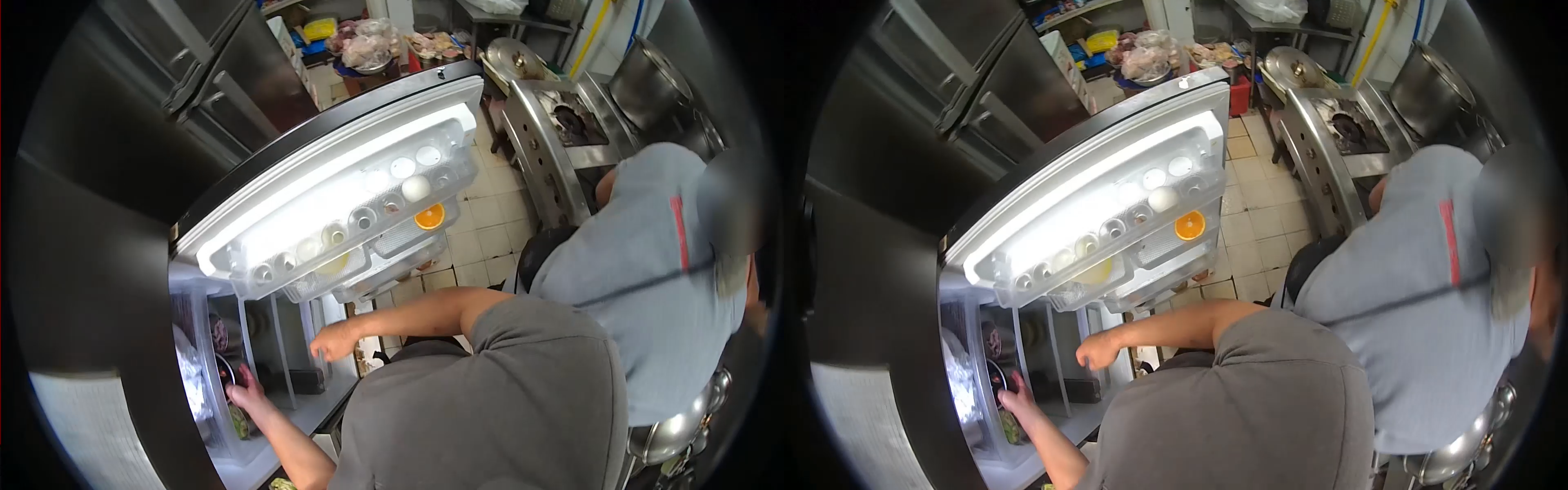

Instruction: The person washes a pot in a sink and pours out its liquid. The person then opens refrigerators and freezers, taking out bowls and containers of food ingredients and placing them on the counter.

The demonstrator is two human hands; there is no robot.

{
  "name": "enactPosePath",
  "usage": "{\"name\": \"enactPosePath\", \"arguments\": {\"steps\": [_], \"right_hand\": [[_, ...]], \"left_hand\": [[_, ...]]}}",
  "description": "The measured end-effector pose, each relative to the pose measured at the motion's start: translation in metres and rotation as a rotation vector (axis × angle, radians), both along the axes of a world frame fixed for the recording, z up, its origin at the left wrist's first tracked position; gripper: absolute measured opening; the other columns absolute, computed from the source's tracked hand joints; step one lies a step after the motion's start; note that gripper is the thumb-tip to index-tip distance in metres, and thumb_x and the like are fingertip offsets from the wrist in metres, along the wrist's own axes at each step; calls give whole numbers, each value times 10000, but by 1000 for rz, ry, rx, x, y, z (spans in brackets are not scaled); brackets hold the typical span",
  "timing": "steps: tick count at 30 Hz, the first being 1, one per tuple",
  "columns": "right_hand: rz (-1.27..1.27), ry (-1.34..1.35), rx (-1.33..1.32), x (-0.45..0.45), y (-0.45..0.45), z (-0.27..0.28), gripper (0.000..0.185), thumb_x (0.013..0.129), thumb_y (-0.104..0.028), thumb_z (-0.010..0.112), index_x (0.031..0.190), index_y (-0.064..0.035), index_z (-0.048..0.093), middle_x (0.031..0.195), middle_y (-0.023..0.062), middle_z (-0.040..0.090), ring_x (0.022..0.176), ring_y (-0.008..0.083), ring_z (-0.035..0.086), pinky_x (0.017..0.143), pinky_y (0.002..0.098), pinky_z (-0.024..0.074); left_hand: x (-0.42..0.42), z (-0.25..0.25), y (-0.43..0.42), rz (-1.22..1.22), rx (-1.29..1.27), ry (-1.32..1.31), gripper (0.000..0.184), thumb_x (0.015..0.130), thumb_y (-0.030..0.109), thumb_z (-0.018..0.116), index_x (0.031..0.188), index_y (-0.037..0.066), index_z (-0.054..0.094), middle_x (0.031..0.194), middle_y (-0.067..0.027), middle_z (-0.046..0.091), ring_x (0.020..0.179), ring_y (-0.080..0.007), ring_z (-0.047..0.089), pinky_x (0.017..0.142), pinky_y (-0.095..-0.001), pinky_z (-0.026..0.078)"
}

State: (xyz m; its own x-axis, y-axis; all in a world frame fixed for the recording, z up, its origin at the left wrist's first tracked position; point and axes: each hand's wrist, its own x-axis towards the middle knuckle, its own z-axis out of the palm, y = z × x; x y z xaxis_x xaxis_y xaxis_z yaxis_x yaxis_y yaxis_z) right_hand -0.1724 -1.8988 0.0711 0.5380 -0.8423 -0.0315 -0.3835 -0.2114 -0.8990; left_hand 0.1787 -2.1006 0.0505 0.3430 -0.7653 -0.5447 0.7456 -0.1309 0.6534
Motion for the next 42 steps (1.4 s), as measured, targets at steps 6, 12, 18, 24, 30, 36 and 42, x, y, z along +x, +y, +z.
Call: {"name": "enactPosePath", "arguments": {"steps": [6, 12, 18, 24, 30, 36, 42], "right_hand": [[-294, 195, 166, -77, 30, -136, 317, 790, -143, 611, 1078, -38, 692, 1011, 200, 711, 993, 344, 680, 856, 432, 532], [-657, 465, 646, -147, 188, -215, 359, 772, -206, 616, 1043, -8, 743, 1061, 253, 711, 1031, 383, 689, 885, 461, 534], [-1145, 378, 955, -129, 349, -257, 355, 836, -173, 593, 1124, -7, 716, 1108, 240, 705, 1066, 387, 675, 917, 450, 530], [-1812, 182, 676, -51, 454, -199, 277, 849, -166, 590, 1043, -14, 718, 1030, 224, 714, 1009, 392, 678, 876, 438, 534], [-1461, 41, 922, 23, 471, -224, 320, 845, -217, 621, 1100, -37, 688, 1121, 205, 697, 1066, 366, 657, 920, 428, 525], [-874, 187, 1171, 46, 464, -289, 447, 880, -260, 583, 1268, -40, 619, 1232, 225, 663, 1189, 370, 618, 992, 458, 498], [-448, 210, 1351, 83, 488, -320, 824, 897, -433, 677, 1508, 16, 353, 1303, 251, 621, 1227, 376, 600, 1012, 454, 495]], "left_hand": [[-47, 63, 67, -88, 92, 10, 754, 938, 485, 621, 1420, -38, 370, 1289, -194, 489, 1199, -373, 534, 1034, -577, 505], [-102, 19, 170, -487, 43, -453, 963, 913, 563, 652, 1557, 86, 117, 1397, -188, 364, 1102, -360, 560, 921, -520, 524], [-100, -65, 189, -935, 72, -899, 856, 946, 310, 691, 1576, 250, 114, 1258, -146, 513, 893, -257, 584, 699, -413, 547], [-66, -163, 184, -1257, 261, -899, 843, 962, 221, 652, 1584, 220, 83, 1132, -141, 578, 807, -231, 592, 645, -387, 539], [-257, -127, 218, -1386, -539, -924, 816, 1037, 300, 554, 1600, 13, 38, 1665, -216, 90, 1525, -302, 179, 1224, -399, 187], [-409, -117, 208, -901, -757, -1062, 916, 995, 471, 533, 1552, -103, 88, 1638, -283, 122, 1524, -336, 167, 1225, -382, 131], [-410, -83, 228, -912, -723, -1419, 967, 923, 621, 543, 1580, 11, 181, 1596, -310, 222, 1457, -451, 292, 1184, -552, 296]]}}
